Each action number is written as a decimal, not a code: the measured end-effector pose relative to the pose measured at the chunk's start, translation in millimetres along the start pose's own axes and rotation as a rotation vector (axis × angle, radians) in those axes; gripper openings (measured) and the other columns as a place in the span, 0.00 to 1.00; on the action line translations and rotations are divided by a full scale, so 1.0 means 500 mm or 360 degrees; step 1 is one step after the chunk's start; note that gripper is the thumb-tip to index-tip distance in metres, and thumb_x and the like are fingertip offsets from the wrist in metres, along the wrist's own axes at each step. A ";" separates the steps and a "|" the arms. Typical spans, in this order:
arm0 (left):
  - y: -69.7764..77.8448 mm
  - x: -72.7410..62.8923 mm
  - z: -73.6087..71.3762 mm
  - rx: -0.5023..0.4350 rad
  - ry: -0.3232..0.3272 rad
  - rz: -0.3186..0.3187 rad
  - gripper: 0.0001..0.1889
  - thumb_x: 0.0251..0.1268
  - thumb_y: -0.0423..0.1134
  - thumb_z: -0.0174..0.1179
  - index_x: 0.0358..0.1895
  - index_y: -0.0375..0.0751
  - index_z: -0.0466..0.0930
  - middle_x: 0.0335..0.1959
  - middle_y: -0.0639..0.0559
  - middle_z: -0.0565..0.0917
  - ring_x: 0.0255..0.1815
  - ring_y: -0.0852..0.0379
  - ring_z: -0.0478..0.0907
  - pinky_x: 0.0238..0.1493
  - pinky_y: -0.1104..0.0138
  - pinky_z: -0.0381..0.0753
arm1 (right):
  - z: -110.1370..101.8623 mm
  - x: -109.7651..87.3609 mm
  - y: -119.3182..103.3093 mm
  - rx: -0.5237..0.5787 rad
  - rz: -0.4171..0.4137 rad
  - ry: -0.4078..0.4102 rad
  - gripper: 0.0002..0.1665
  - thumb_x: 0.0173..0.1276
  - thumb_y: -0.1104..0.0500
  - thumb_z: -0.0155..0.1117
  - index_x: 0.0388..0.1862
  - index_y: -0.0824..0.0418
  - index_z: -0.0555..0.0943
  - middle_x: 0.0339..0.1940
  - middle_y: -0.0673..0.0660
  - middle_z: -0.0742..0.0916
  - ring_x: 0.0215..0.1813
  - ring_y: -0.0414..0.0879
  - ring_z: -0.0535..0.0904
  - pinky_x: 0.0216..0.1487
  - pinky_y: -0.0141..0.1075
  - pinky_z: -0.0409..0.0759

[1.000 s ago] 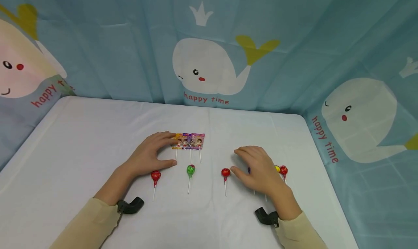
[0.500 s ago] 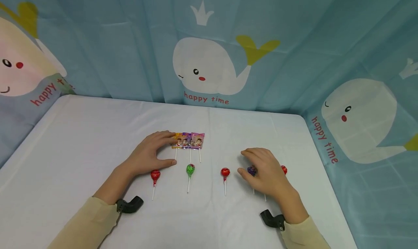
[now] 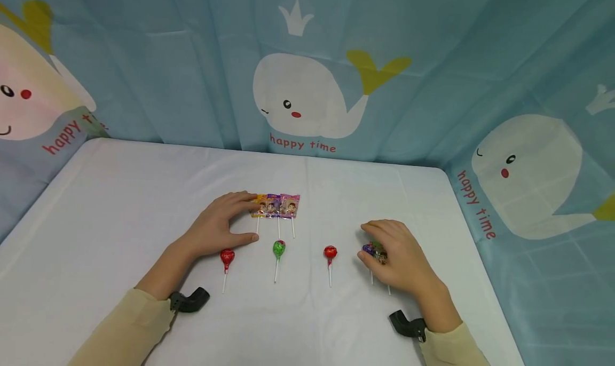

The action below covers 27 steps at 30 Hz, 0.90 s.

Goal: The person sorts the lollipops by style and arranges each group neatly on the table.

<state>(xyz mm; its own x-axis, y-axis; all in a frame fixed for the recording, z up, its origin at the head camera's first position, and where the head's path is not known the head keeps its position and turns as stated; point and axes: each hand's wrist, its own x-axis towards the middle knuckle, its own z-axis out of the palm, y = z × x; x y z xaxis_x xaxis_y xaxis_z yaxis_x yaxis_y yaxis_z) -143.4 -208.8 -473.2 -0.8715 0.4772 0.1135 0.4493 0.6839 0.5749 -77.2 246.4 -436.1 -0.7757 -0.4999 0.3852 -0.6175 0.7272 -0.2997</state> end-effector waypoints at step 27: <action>-0.001 -0.001 -0.001 -0.0004 0.0014 -0.0001 0.37 0.62 0.62 0.78 0.73 0.56 0.82 0.82 0.52 0.72 0.85 0.42 0.60 0.83 0.36 0.56 | -0.021 -0.057 0.033 -0.0012 0.0077 -0.0053 0.33 0.63 0.48 0.79 0.64 0.63 0.86 0.60 0.54 0.89 0.64 0.56 0.83 0.70 0.58 0.73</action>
<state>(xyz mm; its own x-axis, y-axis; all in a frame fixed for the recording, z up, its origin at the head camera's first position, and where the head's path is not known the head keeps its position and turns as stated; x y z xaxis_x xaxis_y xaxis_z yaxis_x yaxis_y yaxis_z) -143.1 -209.6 -473.2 -0.8735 0.4717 0.1202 0.4480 0.6827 0.5772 -63.9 277.7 -443.1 -0.8085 -0.4796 0.3411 -0.5785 0.7542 -0.3107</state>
